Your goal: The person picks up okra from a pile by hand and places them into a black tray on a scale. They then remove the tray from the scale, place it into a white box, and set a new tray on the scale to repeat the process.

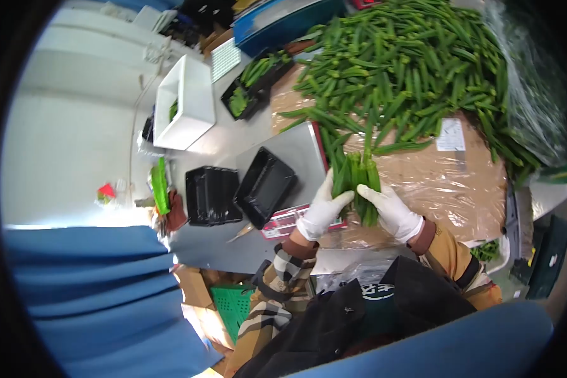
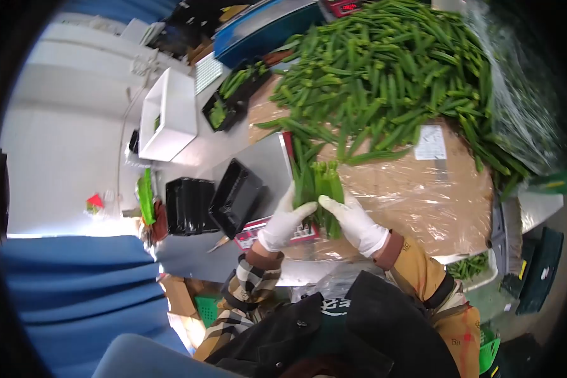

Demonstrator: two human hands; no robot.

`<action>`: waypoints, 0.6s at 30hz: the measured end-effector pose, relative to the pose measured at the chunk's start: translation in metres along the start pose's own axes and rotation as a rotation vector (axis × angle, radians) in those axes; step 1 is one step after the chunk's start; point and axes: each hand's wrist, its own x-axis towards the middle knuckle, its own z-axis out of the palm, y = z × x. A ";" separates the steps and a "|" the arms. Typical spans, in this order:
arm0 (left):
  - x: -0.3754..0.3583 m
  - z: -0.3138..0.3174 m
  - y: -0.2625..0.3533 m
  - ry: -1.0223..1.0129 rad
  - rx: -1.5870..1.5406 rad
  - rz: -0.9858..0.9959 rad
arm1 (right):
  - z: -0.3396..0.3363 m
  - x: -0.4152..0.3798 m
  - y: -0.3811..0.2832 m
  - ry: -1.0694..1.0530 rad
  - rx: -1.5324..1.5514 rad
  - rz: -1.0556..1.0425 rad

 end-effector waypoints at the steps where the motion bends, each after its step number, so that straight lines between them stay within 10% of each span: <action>1: -0.005 -0.021 0.012 0.006 0.051 0.028 | 0.020 0.012 0.006 -0.057 0.043 -0.014; 8: -0.038 -0.172 0.080 0.069 0.179 -0.116 | 0.152 0.081 0.043 -0.304 -0.004 -0.148; 11: -0.044 -0.213 0.064 0.029 0.387 -0.130 | 0.156 0.088 0.047 -0.279 -0.107 0.109; 18: -0.104 -0.231 0.031 0.447 0.251 -0.013 | 0.027 0.028 -0.002 -0.110 -0.155 0.290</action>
